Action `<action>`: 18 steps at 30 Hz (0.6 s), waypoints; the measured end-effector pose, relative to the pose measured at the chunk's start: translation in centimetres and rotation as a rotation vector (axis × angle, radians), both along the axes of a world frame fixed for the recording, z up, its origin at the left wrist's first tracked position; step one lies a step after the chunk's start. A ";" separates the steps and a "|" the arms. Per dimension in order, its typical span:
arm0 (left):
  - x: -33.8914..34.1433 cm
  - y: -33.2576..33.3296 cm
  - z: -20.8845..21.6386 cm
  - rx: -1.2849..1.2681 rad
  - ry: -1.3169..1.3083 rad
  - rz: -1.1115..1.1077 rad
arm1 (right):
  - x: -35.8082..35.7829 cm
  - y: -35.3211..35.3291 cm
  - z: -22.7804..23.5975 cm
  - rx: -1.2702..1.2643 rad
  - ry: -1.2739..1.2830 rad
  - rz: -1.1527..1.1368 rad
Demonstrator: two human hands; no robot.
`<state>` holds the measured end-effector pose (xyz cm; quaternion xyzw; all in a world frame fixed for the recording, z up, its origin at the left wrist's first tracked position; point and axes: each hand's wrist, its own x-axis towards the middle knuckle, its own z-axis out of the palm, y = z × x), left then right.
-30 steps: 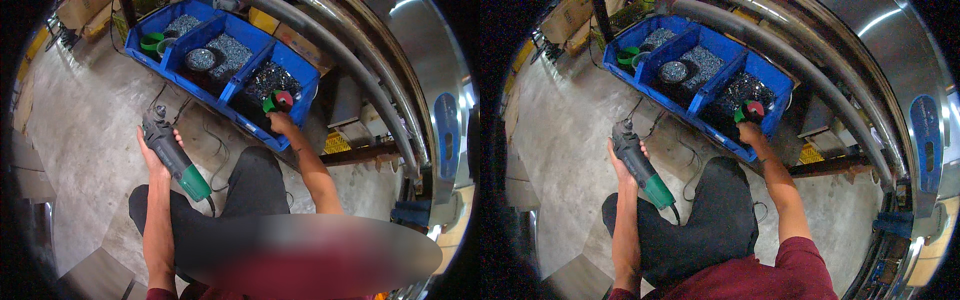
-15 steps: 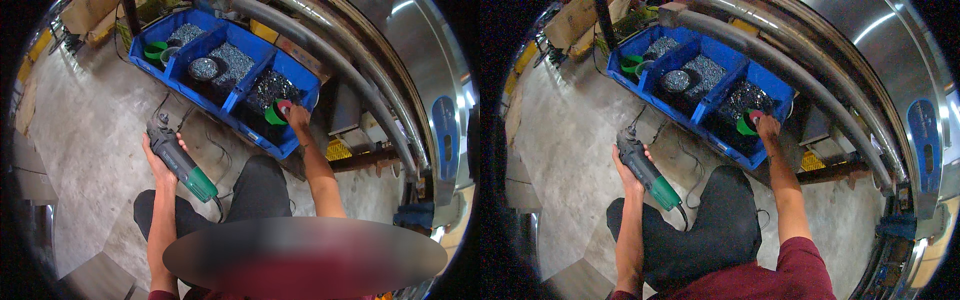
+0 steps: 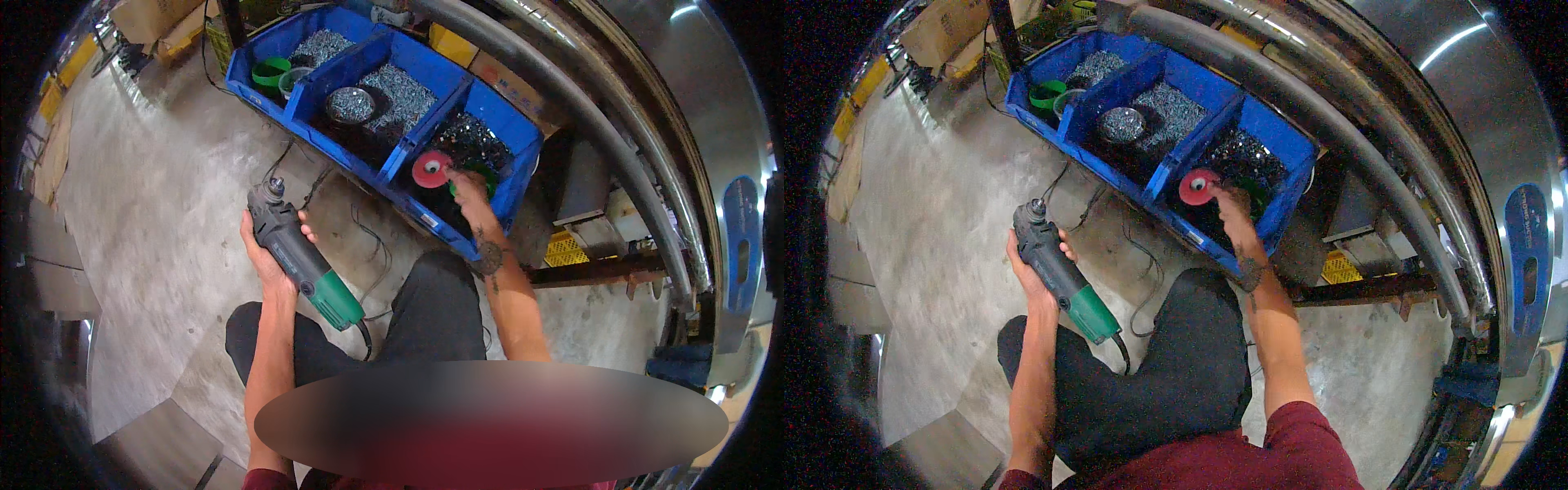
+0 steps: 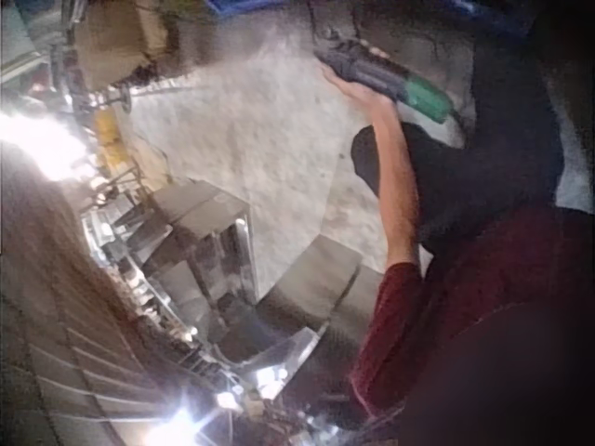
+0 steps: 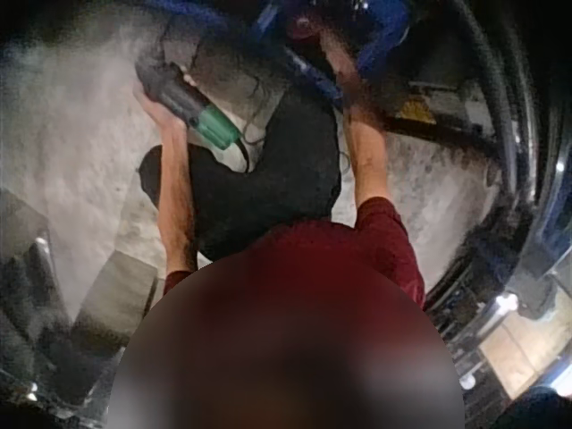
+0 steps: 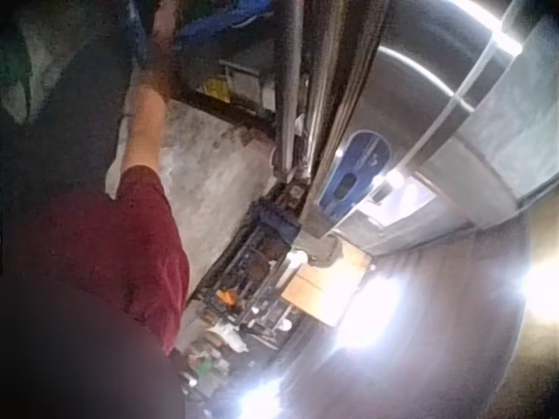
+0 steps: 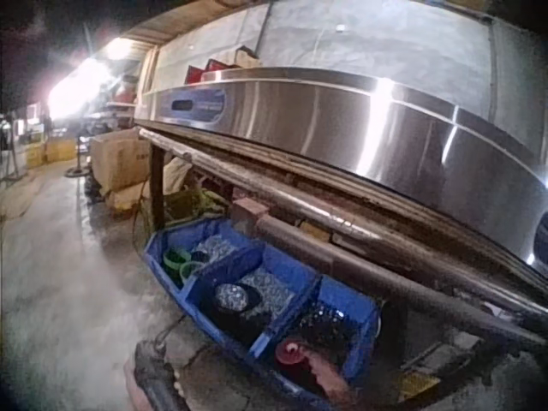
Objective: The person positions a large stainless steel unit, then kneels to change the disc on an angle grinder. They proceed to polish the surface of the metal unit with the grinder, moving the tool across the top and edges.
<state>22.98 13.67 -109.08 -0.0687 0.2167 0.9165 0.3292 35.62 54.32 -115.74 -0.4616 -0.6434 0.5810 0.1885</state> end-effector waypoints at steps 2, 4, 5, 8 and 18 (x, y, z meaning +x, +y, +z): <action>0.1 -0.1 0.0 -0.011 -0.027 0.006 | 0.2 0.1 -2.7 -0.298 0.047 -0.066; 0.2 -0.3 -0.1 -0.002 -0.017 0.000 | 0.2 -0.4 -5.4 -0.394 0.159 -0.131; 0.2 -0.4 -0.1 0.004 -0.019 -0.003 | 0.3 -0.4 -6.3 -0.391 0.191 -0.119; 0.2 -0.6 -0.4 0.041 -0.002 -0.004 | 0.7 -0.1 -7.9 -0.350 0.224 -0.109; 0.1 -1.5 -0.6 0.087 0.020 0.034 | 1.4 -0.1 -5.6 0.639 -0.389 0.026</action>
